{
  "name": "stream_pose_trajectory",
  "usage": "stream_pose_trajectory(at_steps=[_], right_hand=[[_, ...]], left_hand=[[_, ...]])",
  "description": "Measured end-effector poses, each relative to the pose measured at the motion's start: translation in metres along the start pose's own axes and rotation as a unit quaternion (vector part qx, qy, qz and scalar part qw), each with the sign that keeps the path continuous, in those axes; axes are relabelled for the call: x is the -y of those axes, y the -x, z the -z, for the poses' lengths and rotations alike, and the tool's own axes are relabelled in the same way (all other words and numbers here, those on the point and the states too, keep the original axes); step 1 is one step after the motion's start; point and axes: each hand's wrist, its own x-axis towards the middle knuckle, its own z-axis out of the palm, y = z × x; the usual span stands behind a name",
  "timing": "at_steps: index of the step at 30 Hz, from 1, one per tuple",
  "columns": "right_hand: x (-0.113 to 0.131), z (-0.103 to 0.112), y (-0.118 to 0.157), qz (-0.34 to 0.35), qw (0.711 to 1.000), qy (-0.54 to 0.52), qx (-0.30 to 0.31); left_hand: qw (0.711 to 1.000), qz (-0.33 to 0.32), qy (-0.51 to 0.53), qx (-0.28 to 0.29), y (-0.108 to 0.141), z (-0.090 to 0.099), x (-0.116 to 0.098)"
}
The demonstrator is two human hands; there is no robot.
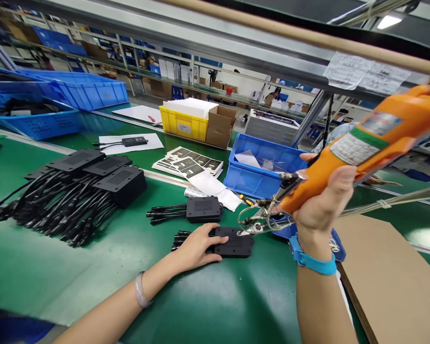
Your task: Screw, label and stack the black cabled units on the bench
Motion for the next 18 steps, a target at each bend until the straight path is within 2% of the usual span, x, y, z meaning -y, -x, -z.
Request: stream_pose_trajectory(at_steps=[3,8,18], right_hand=[[-0.017,-0.008,0.004,-0.033,0.998,-0.036,-0.034],[-0.043,-0.011,0.019,-0.060,0.997,-0.036,-0.019],[-0.063,-0.011,0.028,-0.062,0.998,-0.030,-0.002]], left_hand=[[1.000,0.001,0.002,0.006,0.000,0.002,-0.001],[1.000,0.003,0.005,0.011,0.000,0.003,-0.001],[1.000,0.010,0.010,0.015,-0.001,0.000,0.001]])
